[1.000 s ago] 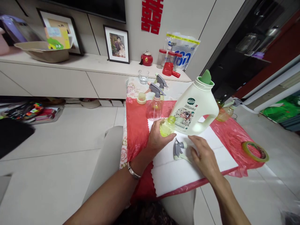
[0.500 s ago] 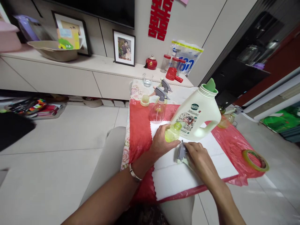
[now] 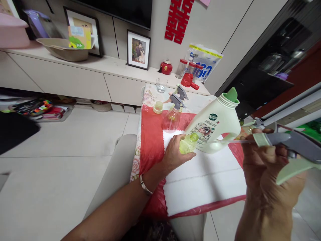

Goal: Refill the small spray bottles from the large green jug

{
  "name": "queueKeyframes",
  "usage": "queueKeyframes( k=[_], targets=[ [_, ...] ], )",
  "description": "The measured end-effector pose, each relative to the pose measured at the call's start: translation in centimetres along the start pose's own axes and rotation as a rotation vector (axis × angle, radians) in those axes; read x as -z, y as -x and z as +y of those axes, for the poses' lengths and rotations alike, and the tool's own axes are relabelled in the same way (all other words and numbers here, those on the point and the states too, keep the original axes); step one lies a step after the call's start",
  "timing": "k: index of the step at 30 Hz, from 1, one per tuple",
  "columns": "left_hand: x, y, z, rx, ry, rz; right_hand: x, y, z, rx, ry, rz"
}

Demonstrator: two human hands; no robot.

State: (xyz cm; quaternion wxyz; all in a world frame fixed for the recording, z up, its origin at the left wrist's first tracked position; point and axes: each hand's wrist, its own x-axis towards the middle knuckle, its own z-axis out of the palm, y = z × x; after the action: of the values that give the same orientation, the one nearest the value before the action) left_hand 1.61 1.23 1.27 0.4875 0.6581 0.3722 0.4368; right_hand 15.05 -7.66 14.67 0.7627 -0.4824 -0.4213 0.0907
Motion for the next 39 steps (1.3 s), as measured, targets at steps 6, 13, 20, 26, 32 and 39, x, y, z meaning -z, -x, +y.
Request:
queueKeyframes(
  k=[6,13,20,26,32,39],
  targets=[
    [-0.2,-0.1,-0.6,-0.017,-0.027,-0.015,-2.3,-0.9,-0.4,0.002,-0.117,0.015],
    [-0.1,-0.1,-0.6,-0.017,-0.024,-0.018,-3.7,-1.1,-0.4,-0.026,-0.163,0.045],
    [-0.1,-0.2,-0.6,-0.047,-0.04,-0.031,-4.2,0.4,2.6,-0.206,-0.205,-0.029],
    [-0.1,-0.4,-0.4,-0.029,-0.055,-0.039,-3.6,1.9,6.0,-0.288,-0.111,-0.172],
    [-0.2,-0.4,-0.9,-0.055,-0.045,-0.023,-2.8,2.7,8.3,-0.306,-0.044,-0.219],
    [-0.2,-0.3,-0.6,-0.044,-0.06,-0.024,-2.4,2.7,8.9,-0.303,0.027,-0.242]
  ],
)
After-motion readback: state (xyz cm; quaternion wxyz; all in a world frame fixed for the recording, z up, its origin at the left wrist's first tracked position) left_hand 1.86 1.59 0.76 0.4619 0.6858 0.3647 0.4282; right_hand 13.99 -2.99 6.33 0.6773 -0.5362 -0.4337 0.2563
